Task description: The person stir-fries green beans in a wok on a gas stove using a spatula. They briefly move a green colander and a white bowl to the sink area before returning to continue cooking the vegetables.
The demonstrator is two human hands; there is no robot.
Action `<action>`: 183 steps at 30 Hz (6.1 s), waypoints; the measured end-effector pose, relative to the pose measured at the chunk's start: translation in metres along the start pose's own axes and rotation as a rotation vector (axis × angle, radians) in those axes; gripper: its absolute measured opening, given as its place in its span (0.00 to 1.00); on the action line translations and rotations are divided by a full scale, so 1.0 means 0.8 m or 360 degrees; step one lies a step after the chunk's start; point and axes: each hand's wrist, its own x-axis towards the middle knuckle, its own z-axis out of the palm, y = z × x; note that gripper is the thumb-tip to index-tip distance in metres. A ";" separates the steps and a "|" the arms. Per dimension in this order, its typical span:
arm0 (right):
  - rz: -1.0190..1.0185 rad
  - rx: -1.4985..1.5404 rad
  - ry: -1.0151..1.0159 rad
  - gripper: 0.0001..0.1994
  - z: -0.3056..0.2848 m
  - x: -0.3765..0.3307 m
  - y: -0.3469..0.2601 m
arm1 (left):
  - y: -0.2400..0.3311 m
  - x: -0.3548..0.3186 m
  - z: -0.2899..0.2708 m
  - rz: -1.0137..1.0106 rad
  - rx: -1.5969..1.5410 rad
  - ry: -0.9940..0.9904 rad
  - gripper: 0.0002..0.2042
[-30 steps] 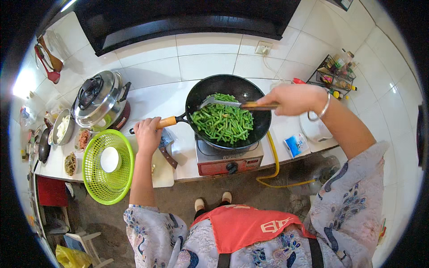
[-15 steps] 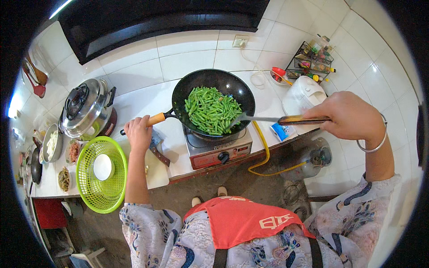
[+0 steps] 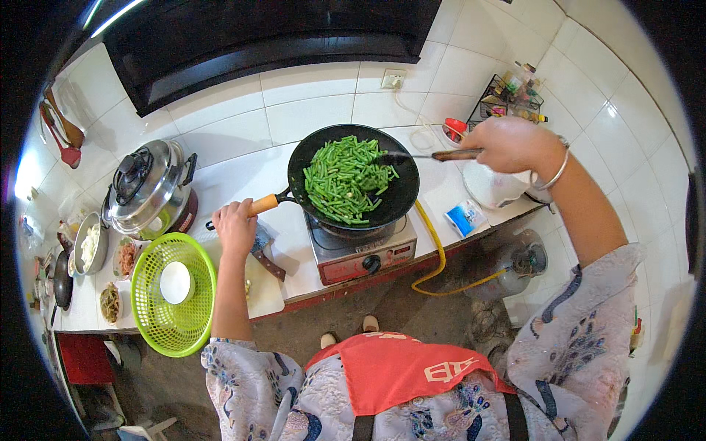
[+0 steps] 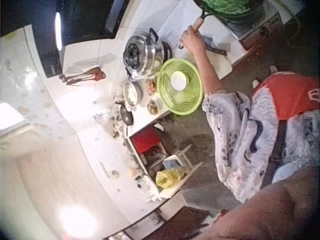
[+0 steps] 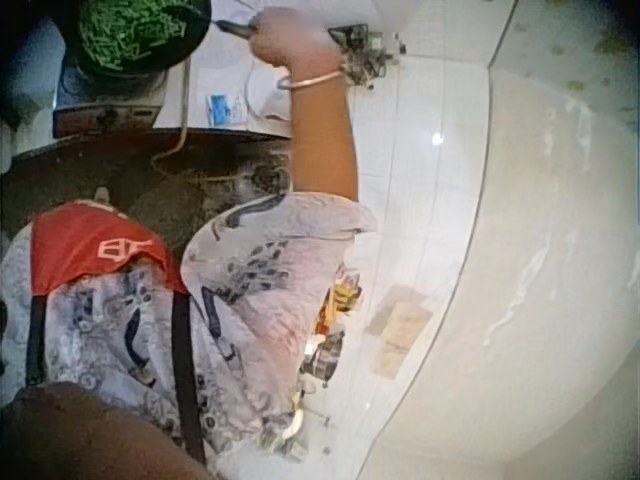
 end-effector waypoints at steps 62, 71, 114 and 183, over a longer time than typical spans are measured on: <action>-0.0082 -0.0034 0.0167 0.12 0.030 0.025 -0.087 | 0.004 0.004 0.000 -0.0014 0.0039 -0.0031 0.19; 0.0355 0.0693 -0.0403 0.16 -0.026 0.018 0.004 | 0.003 -0.002 -0.002 -0.0024 0.0019 0.0026 0.19; -0.0167 0.0274 0.0020 0.20 -0.051 -0.092 -0.023 | 0.005 0.003 -0.002 -0.0029 0.0027 0.0006 0.19; 0.0167 0.1123 0.0373 0.26 0.216 -0.066 -0.124 | 0.008 -0.002 0.001 0.0046 0.0119 0.0030 0.19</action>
